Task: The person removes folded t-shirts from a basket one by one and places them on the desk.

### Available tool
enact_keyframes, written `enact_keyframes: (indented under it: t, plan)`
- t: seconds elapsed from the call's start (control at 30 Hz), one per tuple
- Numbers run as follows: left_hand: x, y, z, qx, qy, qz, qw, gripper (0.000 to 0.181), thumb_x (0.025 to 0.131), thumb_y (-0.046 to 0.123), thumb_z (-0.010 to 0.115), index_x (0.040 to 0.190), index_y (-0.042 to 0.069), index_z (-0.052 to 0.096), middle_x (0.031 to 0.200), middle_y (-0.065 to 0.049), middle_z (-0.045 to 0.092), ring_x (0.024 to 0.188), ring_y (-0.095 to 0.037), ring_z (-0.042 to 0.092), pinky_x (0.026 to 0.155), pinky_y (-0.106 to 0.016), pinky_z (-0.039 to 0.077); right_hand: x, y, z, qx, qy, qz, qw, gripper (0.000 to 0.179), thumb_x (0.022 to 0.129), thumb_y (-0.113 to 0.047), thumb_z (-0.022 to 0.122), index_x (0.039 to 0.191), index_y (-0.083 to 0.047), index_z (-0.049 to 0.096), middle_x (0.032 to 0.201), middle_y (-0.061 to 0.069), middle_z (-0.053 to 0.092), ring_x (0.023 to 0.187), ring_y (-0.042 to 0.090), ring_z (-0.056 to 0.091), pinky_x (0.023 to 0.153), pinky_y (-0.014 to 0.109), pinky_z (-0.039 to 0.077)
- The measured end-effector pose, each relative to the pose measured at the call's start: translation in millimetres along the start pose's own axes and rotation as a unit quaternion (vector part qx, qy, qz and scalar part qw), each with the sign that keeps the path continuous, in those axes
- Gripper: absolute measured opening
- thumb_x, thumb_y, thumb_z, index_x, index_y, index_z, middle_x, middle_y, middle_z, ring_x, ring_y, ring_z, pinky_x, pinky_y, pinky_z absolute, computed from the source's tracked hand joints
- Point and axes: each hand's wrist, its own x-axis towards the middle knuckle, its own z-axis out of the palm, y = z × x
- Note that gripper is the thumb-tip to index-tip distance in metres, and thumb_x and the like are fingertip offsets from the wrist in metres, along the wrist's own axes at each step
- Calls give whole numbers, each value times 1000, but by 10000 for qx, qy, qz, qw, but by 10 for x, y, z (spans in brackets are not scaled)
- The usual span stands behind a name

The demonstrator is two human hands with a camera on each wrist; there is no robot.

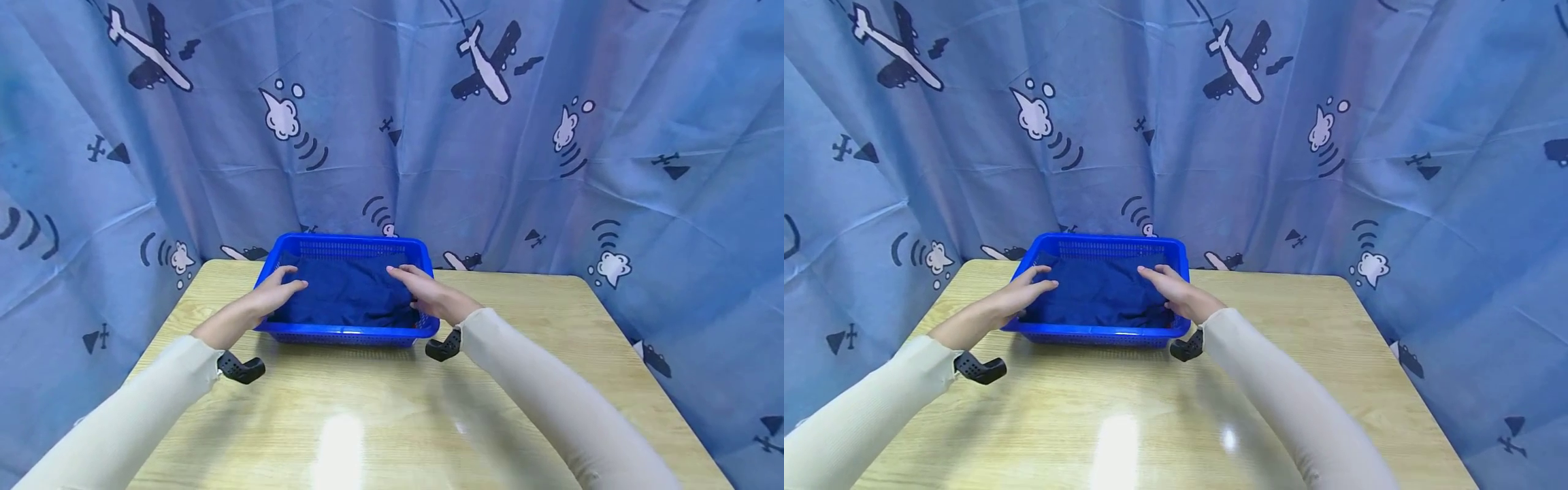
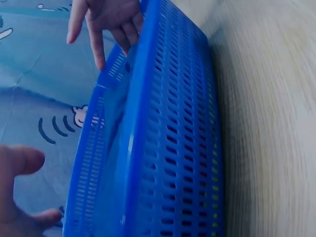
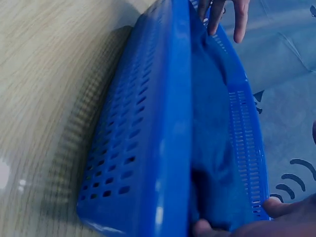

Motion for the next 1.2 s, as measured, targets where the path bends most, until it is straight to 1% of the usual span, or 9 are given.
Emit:
enact_keyframes:
  t: [0.13,0.27,0.4,0.53,0.73,0.83,1.0,1.1,1.2]
  plan:
    - [-3,20,-1,-798,224,-112,9965,73,106,34,44,163,12,5,170,-22,-2,154,-50,9,120,-71,18,20,-17,-50,388,-66,16,9992,79,105,-45,47,163,-14,5,171,15,2,156,44,15,126,55,22]
    - [-8,41,7,-1143,226,-189,9930,71,106,31,43,162,10,5,170,-21,-4,156,-47,8,122,-65,21,38,-16,-100,624,-121,102,9979,83,106,-43,48,163,-17,-5,171,16,-2,155,45,17,126,54,23]
    - [-11,42,2,-1190,117,-329,9923,71,106,31,42,162,8,5,170,-22,-4,156,-47,7,124,-60,22,50,-45,-92,160,-170,168,9996,87,104,-46,50,164,-20,-8,172,13,-5,158,39,7,127,56,15]
    - [33,11,-15,-1220,12,-418,9917,70,107,31,42,162,7,6,169,-23,-4,155,-50,4,125,-60,16,57,-87,-36,-499,-125,172,9985,92,100,-51,54,164,-23,-5,172,8,-8,159,36,-2,127,60,7]
    - [109,-46,-25,-988,-135,-380,9943,65,107,31,42,161,10,14,170,-23,-2,155,-51,5,124,-65,13,73,-93,10,-1120,44,-37,9937,91,99,-53,56,164,-26,-1,173,6,-5,159,37,-1,125,64,7]
    - [128,-76,-36,-811,-136,-266,9963,60,107,28,43,160,12,20,170,-22,1,155,-50,7,124,-66,14,97,-76,-8,-1059,52,-128,9943,87,100,-51,54,164,-26,1,173,8,-4,159,38,1,125,66,8]
    - [150,-102,-48,-625,-158,-217,9977,57,107,27,44,159,14,26,170,-21,4,154,-50,9,122,-68,15,115,-54,-62,-453,-155,-188,9987,81,103,-45,52,164,-24,4,172,11,-1,158,41,5,126,61,11]
    - [160,-116,-47,-627,-187,-233,9976,56,107,28,44,158,14,28,170,-21,3,154,-51,9,122,-69,14,102,-30,-85,-216,-234,-109,9994,81,103,-45,51,164,-24,3,172,11,-1,157,43,6,127,58,13]
    - [165,-138,-45,-674,-221,-222,9972,56,107,28,43,159,14,27,170,-21,3,154,-51,8,121,-70,13,95,2,-98,-37,-173,21,9998,83,103,-46,51,164,-23,-1,172,12,-4,157,44,7,128,55,14]
